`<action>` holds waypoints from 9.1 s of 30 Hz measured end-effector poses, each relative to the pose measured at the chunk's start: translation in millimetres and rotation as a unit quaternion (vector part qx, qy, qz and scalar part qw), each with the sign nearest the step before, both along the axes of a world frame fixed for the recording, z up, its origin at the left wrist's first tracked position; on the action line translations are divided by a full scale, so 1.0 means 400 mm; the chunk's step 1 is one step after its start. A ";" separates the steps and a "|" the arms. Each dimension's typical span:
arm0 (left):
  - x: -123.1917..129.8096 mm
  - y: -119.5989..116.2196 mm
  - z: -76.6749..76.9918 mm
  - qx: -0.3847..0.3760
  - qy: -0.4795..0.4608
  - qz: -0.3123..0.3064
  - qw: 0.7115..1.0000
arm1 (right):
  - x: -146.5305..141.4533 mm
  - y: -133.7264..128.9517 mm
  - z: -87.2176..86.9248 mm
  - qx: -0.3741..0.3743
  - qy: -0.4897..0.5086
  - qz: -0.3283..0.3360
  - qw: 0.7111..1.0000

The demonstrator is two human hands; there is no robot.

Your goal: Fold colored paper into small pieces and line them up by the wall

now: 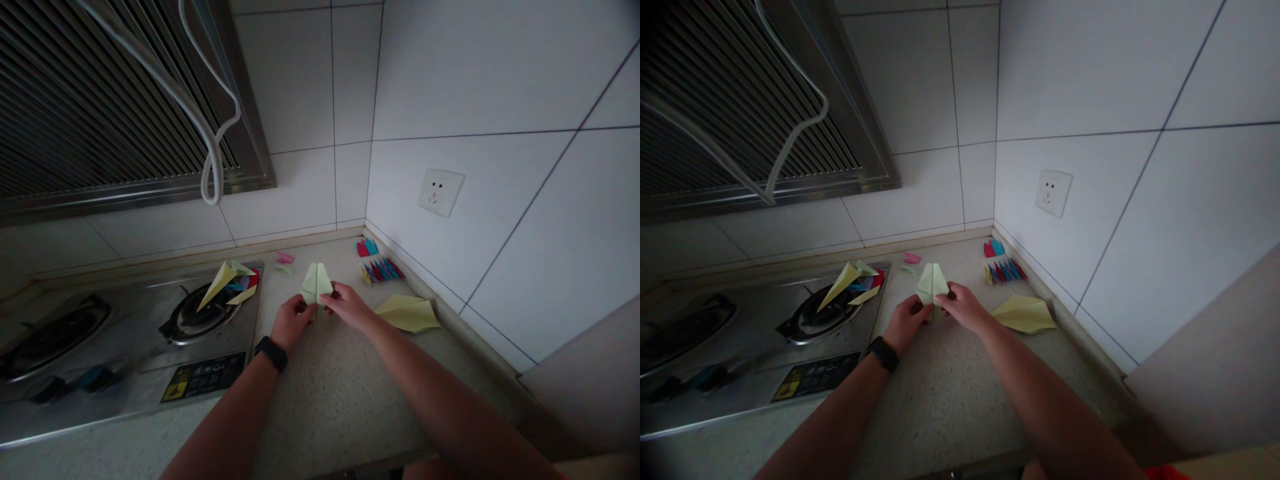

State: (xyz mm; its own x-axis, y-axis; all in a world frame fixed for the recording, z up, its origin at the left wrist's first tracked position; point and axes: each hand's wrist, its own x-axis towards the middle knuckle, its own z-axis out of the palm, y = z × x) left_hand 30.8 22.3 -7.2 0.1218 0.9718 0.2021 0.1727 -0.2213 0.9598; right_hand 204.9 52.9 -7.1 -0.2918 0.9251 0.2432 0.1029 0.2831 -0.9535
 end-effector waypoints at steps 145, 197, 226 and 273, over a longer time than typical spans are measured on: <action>-0.013 0.017 0.003 -0.095 -0.132 -0.037 0.986 | 0.013 0.021 -0.002 -0.121 0.053 0.082 0.988; -0.010 0.017 0.008 -0.102 -0.125 -0.036 0.986 | 0.008 0.016 0.003 -0.101 0.014 0.104 0.989; -0.007 0.011 0.017 -0.115 -0.130 -0.018 0.985 | 0.013 0.022 -0.007 -0.112 0.026 0.099 0.988; -0.011 0.013 0.003 -0.093 -0.112 -0.048 0.988 | 0.011 0.019 -0.005 -0.114 0.024 0.120 0.986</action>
